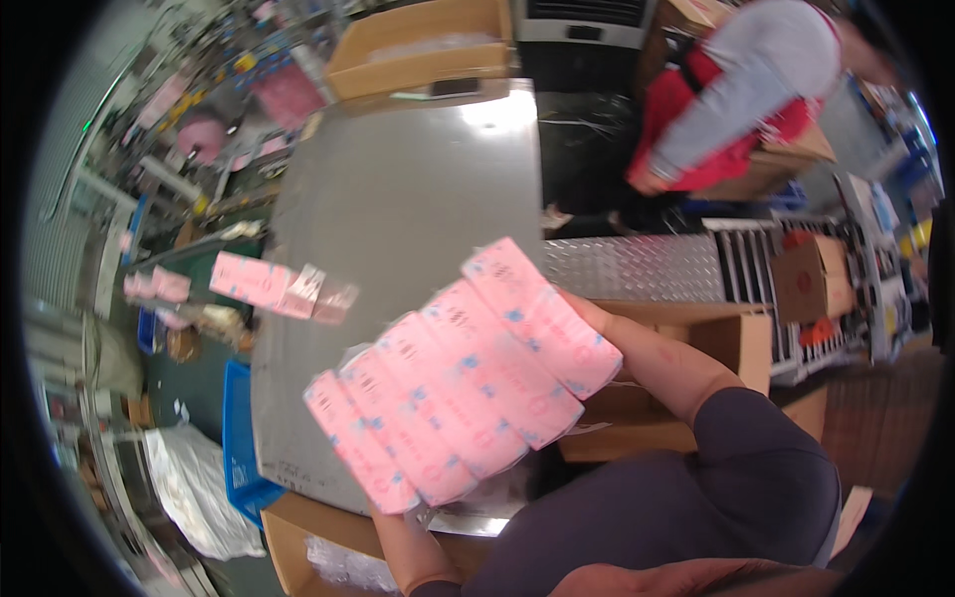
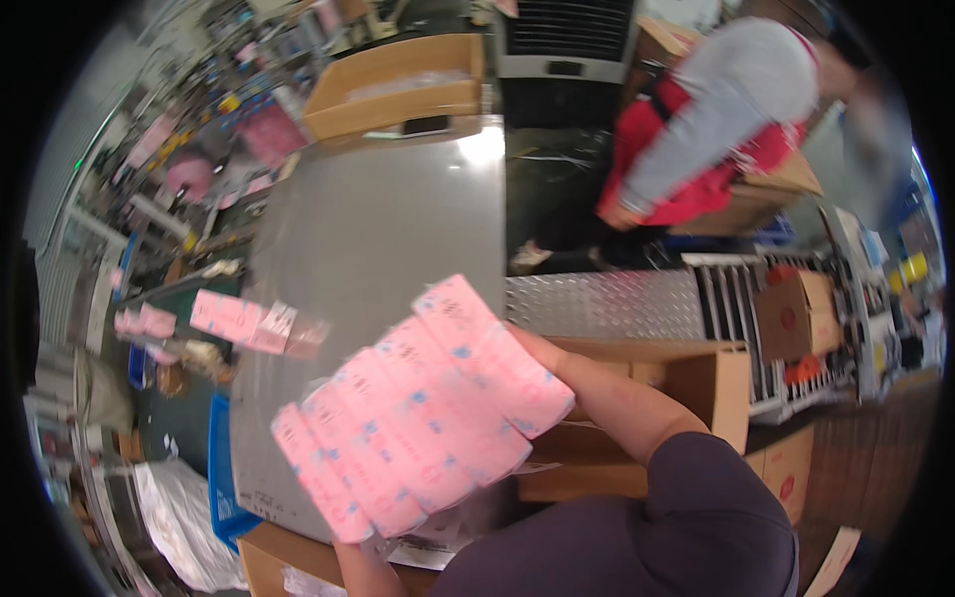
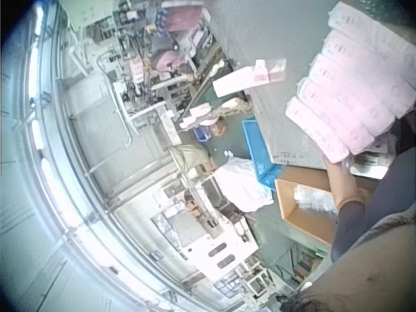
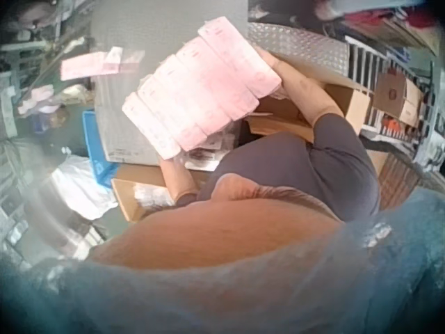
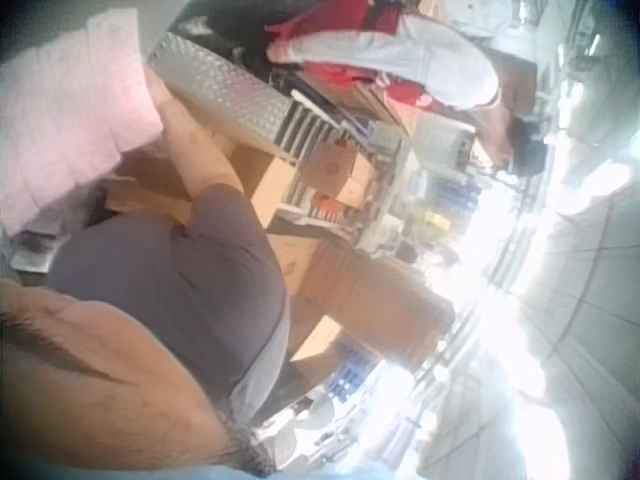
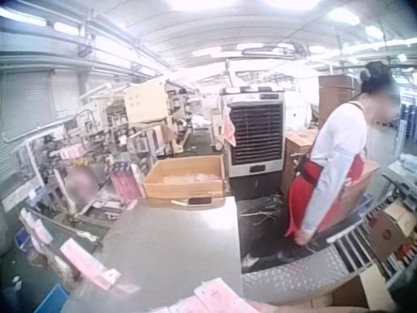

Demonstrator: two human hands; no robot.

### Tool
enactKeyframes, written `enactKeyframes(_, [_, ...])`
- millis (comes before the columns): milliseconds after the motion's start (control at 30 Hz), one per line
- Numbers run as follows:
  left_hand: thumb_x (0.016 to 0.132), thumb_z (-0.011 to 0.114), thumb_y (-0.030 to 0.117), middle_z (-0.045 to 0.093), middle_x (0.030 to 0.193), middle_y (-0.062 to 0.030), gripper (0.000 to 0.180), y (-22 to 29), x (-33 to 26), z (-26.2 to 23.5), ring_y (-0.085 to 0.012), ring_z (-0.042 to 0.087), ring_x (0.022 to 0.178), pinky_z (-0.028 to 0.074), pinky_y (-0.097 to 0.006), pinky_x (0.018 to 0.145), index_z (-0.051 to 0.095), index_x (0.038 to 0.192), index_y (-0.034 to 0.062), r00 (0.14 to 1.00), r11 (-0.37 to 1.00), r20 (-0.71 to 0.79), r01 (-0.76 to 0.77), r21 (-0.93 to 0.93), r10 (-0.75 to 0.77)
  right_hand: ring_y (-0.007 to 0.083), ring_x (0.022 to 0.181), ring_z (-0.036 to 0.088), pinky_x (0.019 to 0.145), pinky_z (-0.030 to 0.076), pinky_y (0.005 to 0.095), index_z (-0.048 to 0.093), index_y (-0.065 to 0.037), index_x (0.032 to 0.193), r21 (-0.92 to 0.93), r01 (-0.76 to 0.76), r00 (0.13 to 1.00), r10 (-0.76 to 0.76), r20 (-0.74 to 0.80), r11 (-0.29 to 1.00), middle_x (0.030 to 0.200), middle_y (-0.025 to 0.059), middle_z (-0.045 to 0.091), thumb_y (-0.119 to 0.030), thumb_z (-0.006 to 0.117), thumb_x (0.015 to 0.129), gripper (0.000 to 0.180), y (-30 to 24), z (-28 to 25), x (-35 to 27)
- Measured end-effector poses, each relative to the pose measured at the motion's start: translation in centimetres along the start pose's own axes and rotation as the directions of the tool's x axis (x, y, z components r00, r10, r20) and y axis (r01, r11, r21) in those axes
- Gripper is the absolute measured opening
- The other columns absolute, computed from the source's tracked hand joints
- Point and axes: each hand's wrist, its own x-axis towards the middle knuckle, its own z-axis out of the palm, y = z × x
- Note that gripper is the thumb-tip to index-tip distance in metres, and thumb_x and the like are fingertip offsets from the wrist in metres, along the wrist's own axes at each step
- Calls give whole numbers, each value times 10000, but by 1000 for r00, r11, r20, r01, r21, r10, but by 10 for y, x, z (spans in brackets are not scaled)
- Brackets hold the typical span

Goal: The person packs pink wrapped items into cardboard boxes and pushes the boxes onto a conveyor belt.

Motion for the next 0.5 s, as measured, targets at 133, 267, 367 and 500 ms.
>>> enactKeyframes(133, [970, 510, 414, 314, 1526, -193, 594, 26, -26, 74, -297, 393, 1368, 402, -437, 1067, 464, 1395, 2, 985, 991, 170, 5, 135, -28, 225, 1192, 574, 1024, 459, 394, 477, -71, 1415, -321, 320, 936, -351, -41, 891, 1372, 91, 556, -314, 502, 1014, 470, -35, 41, -97])
enactKeyframes(267, [966, 513, 427, 312, 1527, -194, 610, 1, -29, 180, -295, 401, 1363, 410, -436, 1060, 457, 1404, 7, 868, 942, 423, 133, 309, -262, 230, 1264, 514, 1080, 394, 399, 480, -60, 1412, -53, 334, 942, -333, 31, 941, 1406, 97, 523, -344, 503, 1010, 494, -104, 43, -256])
enactKeyframes(367, [963, 515, 437, 312, 1528, -194, 622, -69, -45, 248, -294, 408, 1359, 416, -435, 1056, 452, 1411, 10, 746, 843, 452, 269, 467, -488, 229, 1238, 537, 1059, 415, 388, 493, -52, 1397, -895, 247, 933, -341, 116, 371, 1378, 99, 546, -343, 506, 1004, 489, -98, 61, -368])
enactKeyframes(500, [958, 517, 450, 310, 1529, -195, 639, -148, -33, 303, -292, 416, 1355, 425, -433, 1049, 445, 1421, 15, 553, 663, 417, 375, 648, -721, 227, 1204, 566, 1032, 442, 373, 510, -41, 1376, -947, 98, 995, 35, 91, -307, 1341, 102, 575, -343, 510, 997, 484, -68, 30, -426])
